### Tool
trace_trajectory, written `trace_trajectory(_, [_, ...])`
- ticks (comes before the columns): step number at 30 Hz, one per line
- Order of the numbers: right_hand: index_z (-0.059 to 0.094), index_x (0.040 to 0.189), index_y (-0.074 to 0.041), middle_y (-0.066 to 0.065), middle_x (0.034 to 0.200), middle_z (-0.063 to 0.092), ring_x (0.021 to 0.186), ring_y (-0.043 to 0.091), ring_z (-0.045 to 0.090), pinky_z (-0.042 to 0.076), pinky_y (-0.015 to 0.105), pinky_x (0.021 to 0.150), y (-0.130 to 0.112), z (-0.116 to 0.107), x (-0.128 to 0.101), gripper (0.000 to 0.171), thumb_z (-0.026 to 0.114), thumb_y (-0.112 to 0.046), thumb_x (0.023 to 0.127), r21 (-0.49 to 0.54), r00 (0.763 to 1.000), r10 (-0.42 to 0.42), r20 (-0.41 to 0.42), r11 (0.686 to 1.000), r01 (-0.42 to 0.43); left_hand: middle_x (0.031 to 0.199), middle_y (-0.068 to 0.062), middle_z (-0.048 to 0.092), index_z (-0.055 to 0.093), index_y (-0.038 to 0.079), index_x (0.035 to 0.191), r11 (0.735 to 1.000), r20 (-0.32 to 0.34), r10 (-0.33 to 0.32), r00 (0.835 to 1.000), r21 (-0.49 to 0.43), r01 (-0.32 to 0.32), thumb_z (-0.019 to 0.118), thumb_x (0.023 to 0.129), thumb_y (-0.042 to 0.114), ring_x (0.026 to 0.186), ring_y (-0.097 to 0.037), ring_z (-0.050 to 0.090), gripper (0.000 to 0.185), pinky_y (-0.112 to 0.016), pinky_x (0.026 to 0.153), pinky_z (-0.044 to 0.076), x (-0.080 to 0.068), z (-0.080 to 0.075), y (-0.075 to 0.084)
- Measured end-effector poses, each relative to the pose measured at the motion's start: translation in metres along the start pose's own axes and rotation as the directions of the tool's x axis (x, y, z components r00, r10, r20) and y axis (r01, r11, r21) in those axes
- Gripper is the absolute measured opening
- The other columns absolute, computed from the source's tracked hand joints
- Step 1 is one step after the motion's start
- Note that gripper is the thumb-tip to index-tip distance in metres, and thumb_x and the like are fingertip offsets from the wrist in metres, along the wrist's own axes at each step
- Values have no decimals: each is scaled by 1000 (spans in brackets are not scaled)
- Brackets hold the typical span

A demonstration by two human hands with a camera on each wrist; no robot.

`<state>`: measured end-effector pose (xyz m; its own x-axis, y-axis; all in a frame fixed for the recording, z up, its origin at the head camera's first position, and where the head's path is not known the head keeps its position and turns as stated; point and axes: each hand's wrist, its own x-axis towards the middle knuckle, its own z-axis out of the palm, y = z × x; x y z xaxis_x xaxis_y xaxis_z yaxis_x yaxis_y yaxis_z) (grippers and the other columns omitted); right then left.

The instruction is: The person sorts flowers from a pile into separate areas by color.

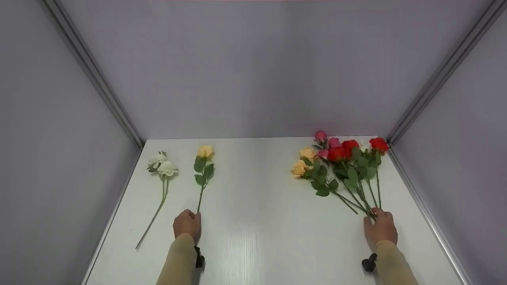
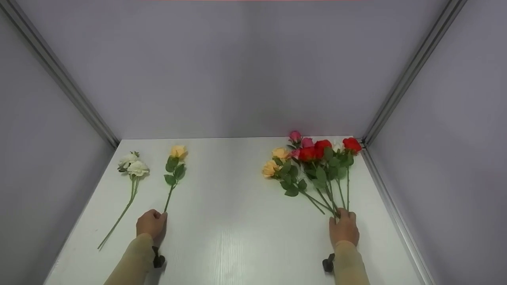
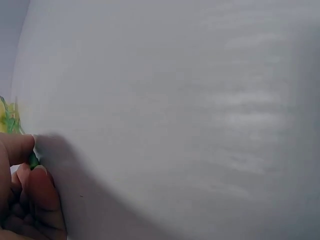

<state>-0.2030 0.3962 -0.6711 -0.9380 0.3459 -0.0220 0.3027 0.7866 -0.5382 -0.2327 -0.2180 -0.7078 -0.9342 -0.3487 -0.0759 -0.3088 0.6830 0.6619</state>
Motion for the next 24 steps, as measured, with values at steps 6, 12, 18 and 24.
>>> trace_trajectory(6, [44, 141, -7, 22, 135, 36, 107, 47, 52, 44, 57, 81, -10, 9, 10, 49, 58, -23, 96, -53, 984, -168, 50, 984, 171, 69, -8, 57, 57, 5, 76, 1000, 10, -3, 1000, 14, 3, 61, 90, 21, 65, -25, 53, 22, -43, 63, 44, 2, -1, 1])
trace_trajectory(12, [49, 136, -8, 22, 130, 42, 113, 47, 50, 43, 60, 83, -18, 14, 16, 41, 56, -22, 98, -119, 979, -166, 115, 976, 180, 70, -8, 58, 58, 4, 77, 1000, 33, -26, 999, 9, 26, 60, 91, 21, 66, -25, 53, 22, -42, 63, 44, 2, -1, 5])
trace_trajectory(18, [58, 119, -3, 16, 109, 53, 97, 38, 58, 47, 52, 75, -20, 12, 19, 27, 54, -20, 98, -149, 980, -155, 127, 974, 173, 71, -9, 59, 59, 3, 80, 999, 41, -41, 998, 16, 41, 59, 92, 22, 67, -25, 55, 23, -42, 63, 44, 1, 0, 4])
trace_trajectory(24, [61, 113, -5, 12, 101, 55, 88, 31, 59, 47, 47, 69, -15, 10, 23, 23, 52, -22, 100, -154, 979, -145, 143, 974, 167, 71, -8, 59, 59, 3, 79, 999, 48, -38, 998, 8, 37, 59, 91, 22, 67, -26, 55, 22, -43, 63, 44, -2, -2, 6])
